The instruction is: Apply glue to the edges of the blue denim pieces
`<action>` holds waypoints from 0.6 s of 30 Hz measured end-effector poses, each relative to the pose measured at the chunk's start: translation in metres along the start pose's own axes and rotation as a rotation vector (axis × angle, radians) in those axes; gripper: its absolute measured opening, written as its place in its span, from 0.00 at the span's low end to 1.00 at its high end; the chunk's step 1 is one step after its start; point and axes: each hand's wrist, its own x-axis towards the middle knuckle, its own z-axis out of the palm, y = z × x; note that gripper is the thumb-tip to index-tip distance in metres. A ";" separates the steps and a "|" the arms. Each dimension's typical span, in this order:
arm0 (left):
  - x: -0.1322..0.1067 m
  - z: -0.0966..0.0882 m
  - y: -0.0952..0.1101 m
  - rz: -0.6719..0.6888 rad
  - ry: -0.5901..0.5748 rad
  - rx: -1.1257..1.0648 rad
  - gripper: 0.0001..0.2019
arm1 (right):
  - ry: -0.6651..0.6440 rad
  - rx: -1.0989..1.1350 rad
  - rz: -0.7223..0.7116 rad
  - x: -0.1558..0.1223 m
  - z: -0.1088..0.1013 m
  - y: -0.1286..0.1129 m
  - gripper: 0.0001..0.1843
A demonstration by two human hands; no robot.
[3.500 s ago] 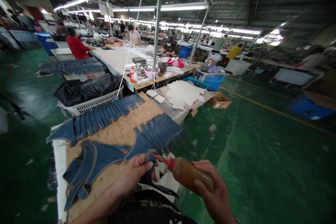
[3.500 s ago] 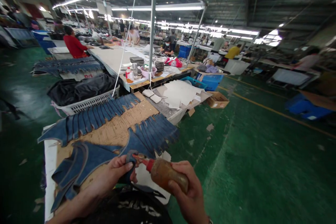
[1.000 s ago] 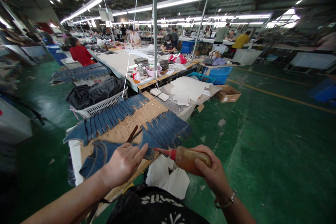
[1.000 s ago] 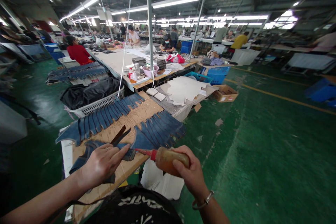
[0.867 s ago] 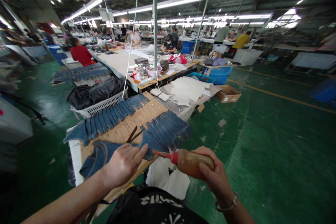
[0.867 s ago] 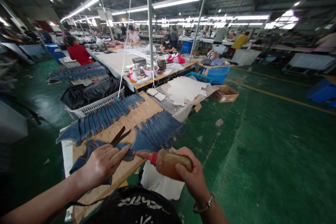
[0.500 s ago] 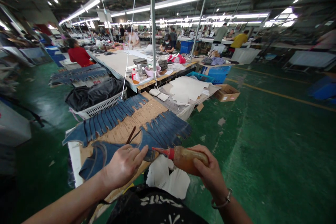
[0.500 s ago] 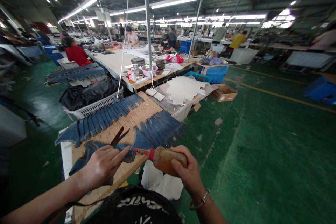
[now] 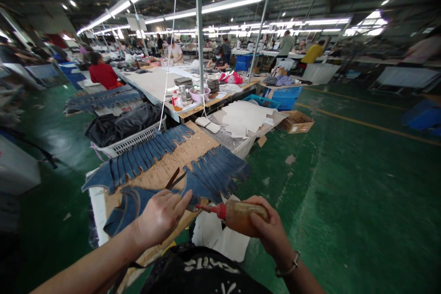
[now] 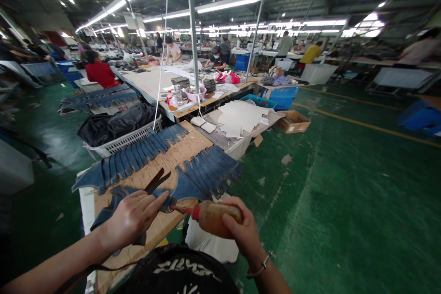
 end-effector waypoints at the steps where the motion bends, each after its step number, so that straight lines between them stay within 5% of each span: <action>1: 0.000 0.000 0.000 0.001 0.004 0.002 0.13 | 0.033 0.031 0.014 0.000 -0.001 0.000 0.18; 8: 0.001 0.001 0.003 0.009 -0.012 0.021 0.13 | 0.003 0.118 0.027 -0.001 0.003 0.002 0.19; 12: 0.001 0.006 -0.004 -0.053 0.010 0.009 0.13 | 0.215 0.289 0.156 0.005 0.011 0.012 0.18; 15: 0.006 0.016 -0.021 -0.234 0.024 -0.075 0.14 | 0.302 0.440 0.178 0.010 0.014 0.016 0.17; 18: 0.022 0.027 -0.043 -0.617 0.050 -0.259 0.14 | 0.265 0.627 0.274 0.010 0.014 0.014 0.17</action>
